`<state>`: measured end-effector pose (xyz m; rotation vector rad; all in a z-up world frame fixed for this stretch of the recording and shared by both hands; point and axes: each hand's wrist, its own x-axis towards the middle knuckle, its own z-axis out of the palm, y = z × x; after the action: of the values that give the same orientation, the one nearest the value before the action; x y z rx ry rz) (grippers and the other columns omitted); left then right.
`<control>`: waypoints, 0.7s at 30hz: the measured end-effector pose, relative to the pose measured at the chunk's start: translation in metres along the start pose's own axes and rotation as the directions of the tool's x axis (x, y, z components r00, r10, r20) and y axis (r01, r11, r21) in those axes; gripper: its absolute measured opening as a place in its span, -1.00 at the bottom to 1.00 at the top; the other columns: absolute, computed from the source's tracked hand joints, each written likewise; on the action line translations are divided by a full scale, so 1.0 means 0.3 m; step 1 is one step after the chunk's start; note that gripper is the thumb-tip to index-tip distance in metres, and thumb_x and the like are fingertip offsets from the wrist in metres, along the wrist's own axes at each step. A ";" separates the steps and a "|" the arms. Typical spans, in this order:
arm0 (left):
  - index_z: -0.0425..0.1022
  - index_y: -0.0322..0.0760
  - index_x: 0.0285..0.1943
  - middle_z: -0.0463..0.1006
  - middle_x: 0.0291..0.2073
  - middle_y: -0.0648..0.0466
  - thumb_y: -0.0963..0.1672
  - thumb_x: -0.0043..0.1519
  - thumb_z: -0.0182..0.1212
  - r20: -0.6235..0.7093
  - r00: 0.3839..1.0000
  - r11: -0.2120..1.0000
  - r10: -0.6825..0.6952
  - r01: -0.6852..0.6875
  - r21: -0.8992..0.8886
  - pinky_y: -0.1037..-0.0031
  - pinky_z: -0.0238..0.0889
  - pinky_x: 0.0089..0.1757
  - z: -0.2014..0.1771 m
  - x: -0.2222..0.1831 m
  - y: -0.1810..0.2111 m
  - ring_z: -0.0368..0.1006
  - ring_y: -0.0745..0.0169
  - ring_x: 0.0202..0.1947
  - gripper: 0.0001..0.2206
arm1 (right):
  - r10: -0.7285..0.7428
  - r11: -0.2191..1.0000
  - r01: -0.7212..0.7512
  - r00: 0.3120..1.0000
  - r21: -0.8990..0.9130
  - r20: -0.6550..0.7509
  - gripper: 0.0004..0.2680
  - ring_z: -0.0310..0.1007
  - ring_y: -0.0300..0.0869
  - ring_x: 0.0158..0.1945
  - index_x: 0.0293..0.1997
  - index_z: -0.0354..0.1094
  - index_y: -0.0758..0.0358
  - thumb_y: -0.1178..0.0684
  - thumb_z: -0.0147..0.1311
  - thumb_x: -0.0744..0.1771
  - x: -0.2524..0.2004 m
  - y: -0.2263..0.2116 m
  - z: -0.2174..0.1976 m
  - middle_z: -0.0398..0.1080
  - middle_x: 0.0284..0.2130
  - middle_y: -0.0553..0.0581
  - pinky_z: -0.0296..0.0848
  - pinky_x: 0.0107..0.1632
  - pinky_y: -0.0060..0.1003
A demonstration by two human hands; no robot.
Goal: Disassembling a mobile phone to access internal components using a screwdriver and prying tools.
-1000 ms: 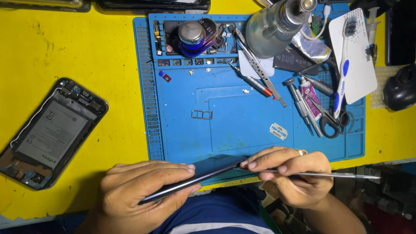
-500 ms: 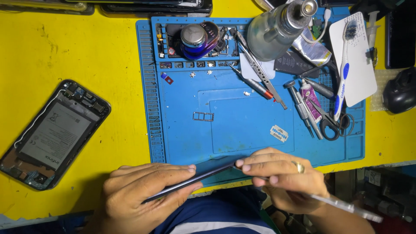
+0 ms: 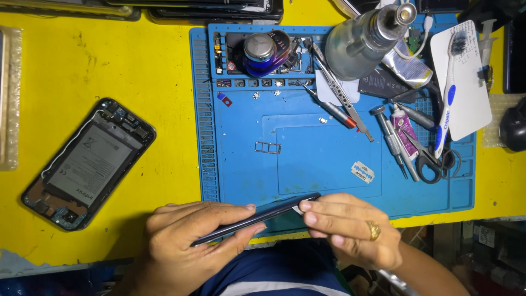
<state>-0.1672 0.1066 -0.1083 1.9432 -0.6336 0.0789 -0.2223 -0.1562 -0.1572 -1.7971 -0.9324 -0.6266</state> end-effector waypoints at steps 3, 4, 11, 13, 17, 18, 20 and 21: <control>0.64 -0.30 -0.24 0.74 -0.36 0.08 -0.19 -0.01 0.60 -0.011 1.000 0.999 0.029 -0.029 -0.027 0.58 0.60 -0.33 0.003 0.000 0.000 0.72 0.33 -0.44 -0.77 | 0.267 0.960 -0.271 0.962 0.072 0.064 -0.66 0.67 -0.21 0.10 0.15 0.24 0.21 0.25 0.30 0.31 -0.016 -0.010 -0.021 0.56 0.00 0.03 0.76 0.11 -0.40; 0.63 -0.30 -0.25 0.74 -0.37 0.08 -0.19 0.00 0.59 -0.007 0.999 0.999 0.032 -0.033 -0.034 0.58 0.60 -0.33 0.001 0.003 0.001 0.72 0.33 -0.45 -0.78 | 0.267 0.953 -0.267 0.964 0.142 0.019 -0.68 0.70 -0.08 0.04 0.11 0.24 0.21 0.30 0.27 0.30 -0.006 -0.003 -0.016 0.56 -0.06 0.14 0.81 0.05 -0.23; 0.64 -0.31 -0.28 0.73 -0.38 0.06 -0.19 0.01 0.58 0.004 1.000 0.997 0.021 -0.020 -0.069 0.59 0.58 -0.32 -0.008 0.010 0.005 0.70 0.32 -0.44 -0.81 | 0.225 0.950 -0.202 0.971 0.238 -0.074 -0.76 0.73 0.09 -0.06 -0.04 0.28 0.21 0.33 0.21 0.28 -0.013 0.018 0.007 0.58 -0.15 0.22 0.80 -0.07 -0.13; 0.64 -0.32 -0.27 0.73 -0.37 0.05 -0.20 0.01 0.57 0.008 1.000 0.997 0.021 -0.021 -0.080 0.58 0.58 -0.33 -0.013 0.007 0.004 0.70 0.31 -0.44 -0.80 | 0.186 0.962 -0.154 0.974 0.224 -0.129 -0.78 0.75 0.03 -0.14 -0.12 0.25 0.20 0.31 0.22 0.27 -0.007 0.029 0.033 0.58 -0.21 0.20 0.78 -0.11 -0.17; 0.63 -0.31 -0.26 0.73 -0.36 0.07 -0.19 -0.01 0.60 0.011 1.000 0.995 0.016 -0.015 -0.099 0.58 0.59 -0.32 -0.013 0.002 -0.010 0.71 0.31 -0.43 -0.78 | 0.257 0.940 -0.233 0.964 0.247 -0.067 -0.91 0.77 0.11 -0.12 -0.14 0.29 0.07 0.23 -0.03 0.38 -0.029 0.026 -0.002 0.62 -0.22 0.12 0.46 0.12 -0.04; 0.63 -0.31 -0.26 0.73 -0.36 0.07 -0.19 -0.01 0.60 0.011 1.000 0.995 0.018 -0.017 -0.099 0.58 0.59 -0.32 -0.013 0.000 -0.013 0.71 0.31 -0.43 -0.78 | 0.256 0.941 -0.232 0.964 0.247 -0.067 -0.91 0.77 0.11 -0.12 -0.14 0.29 0.07 0.23 -0.03 0.38 -0.038 0.029 0.001 0.62 -0.22 0.12 0.46 0.12 -0.04; 0.64 -0.31 -0.25 0.74 -0.35 0.06 -0.20 -0.02 0.61 0.020 1.000 0.989 -0.015 0.018 -0.144 0.60 0.59 -0.30 -0.010 -0.004 -0.022 0.71 0.35 -0.42 -0.76 | 0.313 0.903 -0.265 0.945 0.340 -0.097 -0.80 0.76 0.04 -0.10 -0.04 0.38 0.02 0.24 0.19 0.31 -0.057 0.038 0.005 0.62 -0.20 0.05 0.52 0.14 -0.08; 0.64 -0.31 -0.25 0.74 -0.35 0.06 -0.20 -0.02 0.61 0.019 1.000 0.989 -0.014 0.017 -0.144 0.60 0.59 -0.30 -0.012 -0.002 -0.023 0.71 0.35 -0.42 -0.76 | 0.312 0.903 -0.263 0.945 0.339 -0.097 -0.80 0.76 0.04 -0.10 -0.04 0.38 0.02 0.24 0.19 0.31 -0.050 0.038 0.005 0.62 -0.20 0.05 0.52 0.14 -0.08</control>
<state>-0.1639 0.1120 -0.1125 1.8111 -0.6196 0.0054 -0.2216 -0.1622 -0.1751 -1.5301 -0.6088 -0.3866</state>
